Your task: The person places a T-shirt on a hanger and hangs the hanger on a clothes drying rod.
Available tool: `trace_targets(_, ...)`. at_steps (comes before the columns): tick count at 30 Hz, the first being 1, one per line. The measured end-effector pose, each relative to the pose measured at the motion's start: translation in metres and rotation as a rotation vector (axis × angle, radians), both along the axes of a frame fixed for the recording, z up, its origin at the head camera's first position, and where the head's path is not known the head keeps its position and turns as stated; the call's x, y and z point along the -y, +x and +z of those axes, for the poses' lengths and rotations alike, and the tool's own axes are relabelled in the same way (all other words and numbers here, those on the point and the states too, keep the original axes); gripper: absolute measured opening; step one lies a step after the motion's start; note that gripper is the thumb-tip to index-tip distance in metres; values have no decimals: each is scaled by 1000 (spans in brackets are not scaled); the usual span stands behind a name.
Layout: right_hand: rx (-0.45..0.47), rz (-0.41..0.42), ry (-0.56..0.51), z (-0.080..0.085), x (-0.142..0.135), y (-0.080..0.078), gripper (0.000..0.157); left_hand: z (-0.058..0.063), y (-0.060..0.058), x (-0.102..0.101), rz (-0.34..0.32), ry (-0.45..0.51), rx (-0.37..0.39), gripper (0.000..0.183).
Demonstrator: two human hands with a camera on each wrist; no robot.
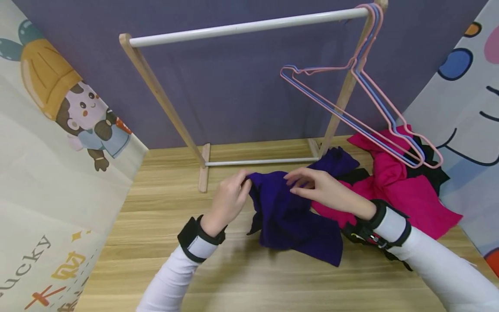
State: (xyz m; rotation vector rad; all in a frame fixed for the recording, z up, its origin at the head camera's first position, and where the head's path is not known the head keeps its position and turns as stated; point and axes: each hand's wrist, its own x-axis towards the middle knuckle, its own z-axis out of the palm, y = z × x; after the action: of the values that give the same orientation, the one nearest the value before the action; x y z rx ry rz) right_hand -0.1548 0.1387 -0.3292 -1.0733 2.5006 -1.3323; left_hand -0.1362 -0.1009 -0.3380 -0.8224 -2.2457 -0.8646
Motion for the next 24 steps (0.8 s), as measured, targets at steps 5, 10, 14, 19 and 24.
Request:
trace_targets(5,-141,54,82,9,16,-11,39,7,1,-3,-50,-30,-32,12)
trace_targets(10,-157,79,125,14,26,-15,11,9,1,-7,-87,-11,-24,11)
trace_targets(14,-98,25,109,20,28,-16,7,7,1,-6,-82,52,-1,12)
trace_targets(19,-44,-26,40,39,32,-18,9,9,2,-2,-52,171,-8,19)
trace_targets(24,-37,-78,-60,69,36,-22,9,9,5,6,-6,268,-29,22)
